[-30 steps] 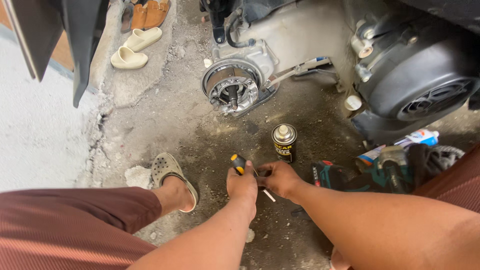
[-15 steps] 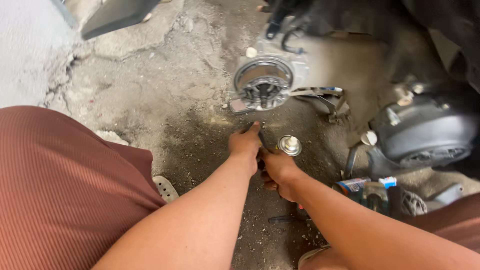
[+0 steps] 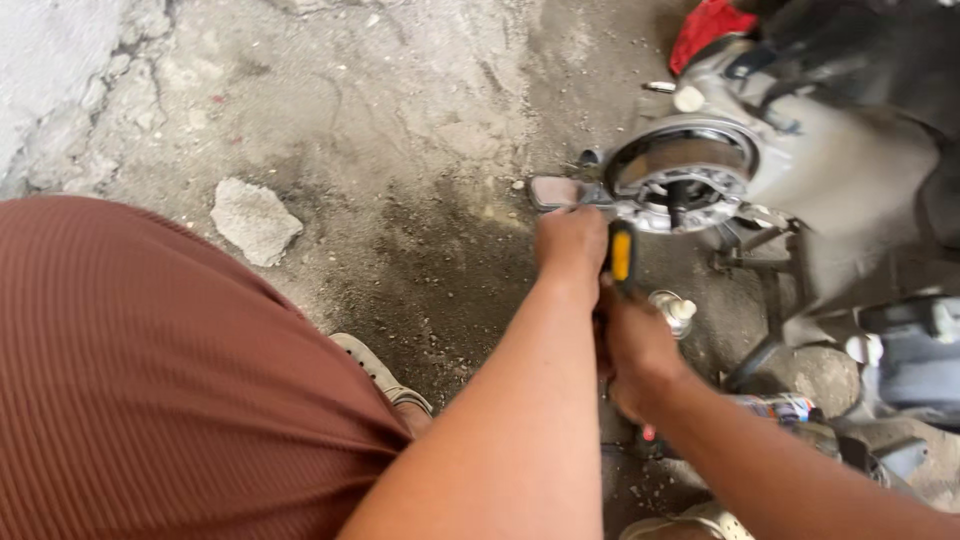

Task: The person cleans the motorcycle's rear hub with a spray and cloth, then attempts to fit a wheel onto the hub. They repeatedly try to align the wheel with the hub but do not complete the installation.

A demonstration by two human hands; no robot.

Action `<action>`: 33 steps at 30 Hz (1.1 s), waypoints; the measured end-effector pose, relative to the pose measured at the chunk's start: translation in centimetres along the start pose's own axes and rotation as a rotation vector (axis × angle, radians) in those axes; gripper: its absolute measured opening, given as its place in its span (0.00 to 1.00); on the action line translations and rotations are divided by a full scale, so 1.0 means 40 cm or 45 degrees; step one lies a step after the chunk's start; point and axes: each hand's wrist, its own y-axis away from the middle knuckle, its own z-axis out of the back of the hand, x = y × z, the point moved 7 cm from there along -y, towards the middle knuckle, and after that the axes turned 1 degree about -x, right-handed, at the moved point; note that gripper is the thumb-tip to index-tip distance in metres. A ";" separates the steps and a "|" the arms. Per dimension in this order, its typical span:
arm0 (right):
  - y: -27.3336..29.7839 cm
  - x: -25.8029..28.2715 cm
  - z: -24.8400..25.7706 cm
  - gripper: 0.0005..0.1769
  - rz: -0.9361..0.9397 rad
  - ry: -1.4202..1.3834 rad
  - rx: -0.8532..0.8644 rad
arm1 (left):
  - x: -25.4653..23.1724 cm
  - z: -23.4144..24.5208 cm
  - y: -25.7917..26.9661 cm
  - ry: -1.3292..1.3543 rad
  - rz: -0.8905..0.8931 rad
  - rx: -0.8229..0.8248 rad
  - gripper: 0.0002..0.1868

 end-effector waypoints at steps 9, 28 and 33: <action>-0.038 0.048 -0.008 0.16 0.136 -0.163 0.161 | -0.017 -0.057 -0.042 0.162 0.032 0.110 0.23; 0.030 0.030 -0.021 0.17 -0.087 -0.153 -0.272 | 0.016 -0.070 -0.076 0.220 0.219 0.334 0.21; 0.016 0.048 -0.025 0.15 0.032 -0.013 -0.171 | 0.021 -0.070 -0.086 0.177 0.233 0.272 0.19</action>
